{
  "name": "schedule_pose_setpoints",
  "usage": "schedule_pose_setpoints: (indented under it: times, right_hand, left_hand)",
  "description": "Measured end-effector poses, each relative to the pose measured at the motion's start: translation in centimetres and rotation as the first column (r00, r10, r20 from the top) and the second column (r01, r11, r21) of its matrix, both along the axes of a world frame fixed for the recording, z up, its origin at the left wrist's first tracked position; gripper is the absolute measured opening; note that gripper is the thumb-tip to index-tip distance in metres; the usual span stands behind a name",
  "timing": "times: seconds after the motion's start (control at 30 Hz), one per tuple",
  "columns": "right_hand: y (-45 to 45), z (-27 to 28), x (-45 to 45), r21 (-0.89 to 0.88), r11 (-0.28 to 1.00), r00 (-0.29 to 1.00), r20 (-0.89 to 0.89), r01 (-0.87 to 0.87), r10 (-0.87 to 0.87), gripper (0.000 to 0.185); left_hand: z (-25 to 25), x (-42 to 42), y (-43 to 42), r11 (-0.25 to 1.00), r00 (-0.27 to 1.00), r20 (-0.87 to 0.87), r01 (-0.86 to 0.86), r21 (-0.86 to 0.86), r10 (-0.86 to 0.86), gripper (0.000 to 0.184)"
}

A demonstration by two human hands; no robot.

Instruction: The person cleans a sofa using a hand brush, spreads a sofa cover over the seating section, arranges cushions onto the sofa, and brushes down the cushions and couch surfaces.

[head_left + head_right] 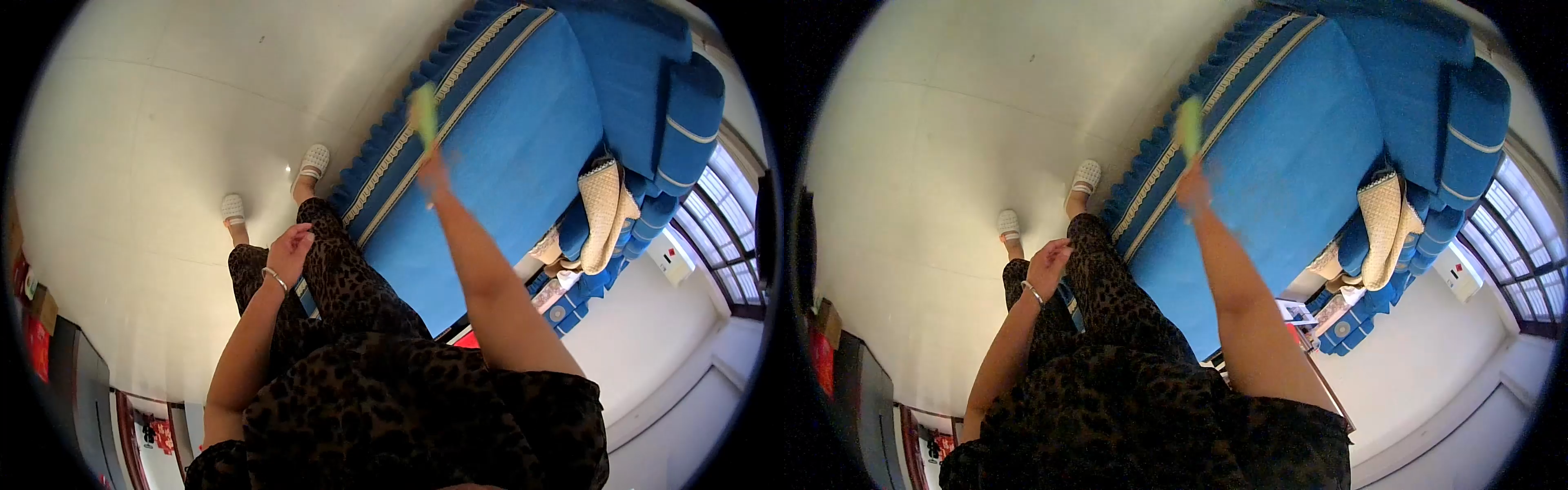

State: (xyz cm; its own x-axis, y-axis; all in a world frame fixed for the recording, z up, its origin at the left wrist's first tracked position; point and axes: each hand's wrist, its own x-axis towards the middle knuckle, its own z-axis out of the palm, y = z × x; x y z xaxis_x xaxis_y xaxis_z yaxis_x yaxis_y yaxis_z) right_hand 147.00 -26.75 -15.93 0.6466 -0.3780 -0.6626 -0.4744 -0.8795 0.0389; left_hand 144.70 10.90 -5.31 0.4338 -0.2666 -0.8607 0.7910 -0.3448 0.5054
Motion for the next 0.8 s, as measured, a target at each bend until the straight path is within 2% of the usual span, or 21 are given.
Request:
schedule_pose_setpoints:
  times: [0.03,0.07,0.1,0.13,0.23,0.27,0.3,0.33,0.37,0.4,0.43,0.5,0.53,0.57,0.6,0.63,0.7,0.73,0.8]
  right_hand:
    - [1.5,-1.6,-3.1,0.167,0.974,0.987,-0.085,0.151,-0.139,0.053]
    - [3.6,0.0,-3.3,0.253,0.897,0.914,-0.285,0.364,-0.29,0.048]
    - [5.9,1.8,-3.3,0.247,0.791,0.778,-0.484,0.56,-0.4,0.044]
    - [8.5,6.6,0.3,0.188,0.69,0.625,-0.63,0.699,-0.461,0.041]
    - [4.6,5.0,3.2,0.396,0.735,0.79,-0.531,0.55,-0.306,0.039]
    - [2.0,3.9,5.9,0.491,0.8,0.931,-0.286,0.345,-0.226,0.041]
    - [-0.6,2.9,8.6,0.484,0.869,0.994,-0.012,0.103,-0.111,0.045]
    - [-3.0,3.3,12.8,0.281,0.959,0.998,0.054,-0.037,0.023,0.046]
    - [-5.3,3.6,17.0,0.049,0.987,0.986,0.072,-0.152,0.148,0.047]
    - [-5.2,7.0,21.6,-0.046,0.998,0.999,0.024,0.036,-0.035,0.049]
    - [-8.8,5.4,23.4,-0.193,0.976,0.994,-0.041,-0.104,0.098,0.05]
    - [-11.9,2.9,23.7,-0.337,0.902,0.961,-0.15,-0.27,0.232,0.053]
    - [-12.5,2.0,22.2,-0.349,0.891,0.954,-0.183,-0.29,0.238,0.055]
    - [-11.8,1.9,20.3,-0.337,0.911,0.964,-0.194,-0.237,0.18,0.058]
    - [-11.0,1.9,18.4,-0.327,0.927,0.971,-0.205,-0.184,0.12,0.061]
    - [-8.1,2.1,16.6,-0.284,0.957,0.981,-0.195,-0.059,0.003,0.065]
    - [-2.9,2.6,13.3,-0.151,0.989,0.925,-0.374,0.005,-0.062,0.062]
    - [-2.9,0.1,9.5,0.065,0.99,0.952,-0.289,0.127,-0.103,0.054]
    - [0.6,0.6,9.2,0.033,0.981,0.832,-0.536,0.192,-0.145,0.051]
  left_hand:
    - [0.6,0.6,-0.3,1.0,1.0,0.007,0.019,0.011,-0.02,0.034]
    - [1.0,1.2,-0.4,0.999,0.999,0.017,0.041,0.02,-0.042,0.034]
    - [0.9,1.3,-0.3,0.999,0.999,0.025,0.028,0.022,-0.029,0.034]
    - [0.2,1.0,-0.1,1.0,0.999,0.034,0.014,0.024,-0.015,0.035]
    - [1.3,3.2,-0.3,1.0,1.0,0.027,-0.014,0.025,0.014,0.035]
    - [1.6,4.2,-0.7,1.0,0.999,0.026,-0.019,0.019,0.019,0.035]
    - [0.0,3.4,-0.8,0.998,0.998,0.035,-0.06,-0.023,0.061,0.035]
    - [-0.2,4.1,-1.5,0.997,0.997,0.04,-0.069,-0.035,0.07,0.035]
    - [-0.1,4.9,-2.1,0.996,0.996,0.041,-0.077,-0.045,0.079,0.035]
    - [0.0,5.7,-2.7,0.995,0.995,0.038,-0.086,-0.053,0.088,0.035]
    - [-0.1,6.4,-3.2,0.999,0.998,0.057,-0.038,-0.036,0.04,0.034]
    - [-1.1,7.2,-4.2,0.996,0.994,0.08,-0.066,-0.068,0.071,0.034]
    - [-1.4,7.8,-4.5,0.993,0.993,0.085,-0.072,-0.089,0.08,0.034]
    - [-1.5,8.8,-4.7,0.993,0.996,0.062,-0.06,-0.104,0.067,0.035]
    - [-1.9,9.6,-4.9,0.994,0.997,0.06,-0.04,-0.104,0.047,0.035]
    - [-2.4,10.3,-4.9,0.995,0.998,0.059,-0.024,-0.102,0.031,0.035]
    - [-2.3,12.0,-4.6,0.996,0.999,0.05,-0.007,-0.089,0.011,0.034]
    - [-1.7,13.2,-4.2,0.997,0.999,0.045,-0.002,-0.078,0.006,0.034]
    - [-1.5,15.3,-2.9,0.999,0.998,0.056,0.013,-0.051,-0.01,0.033]
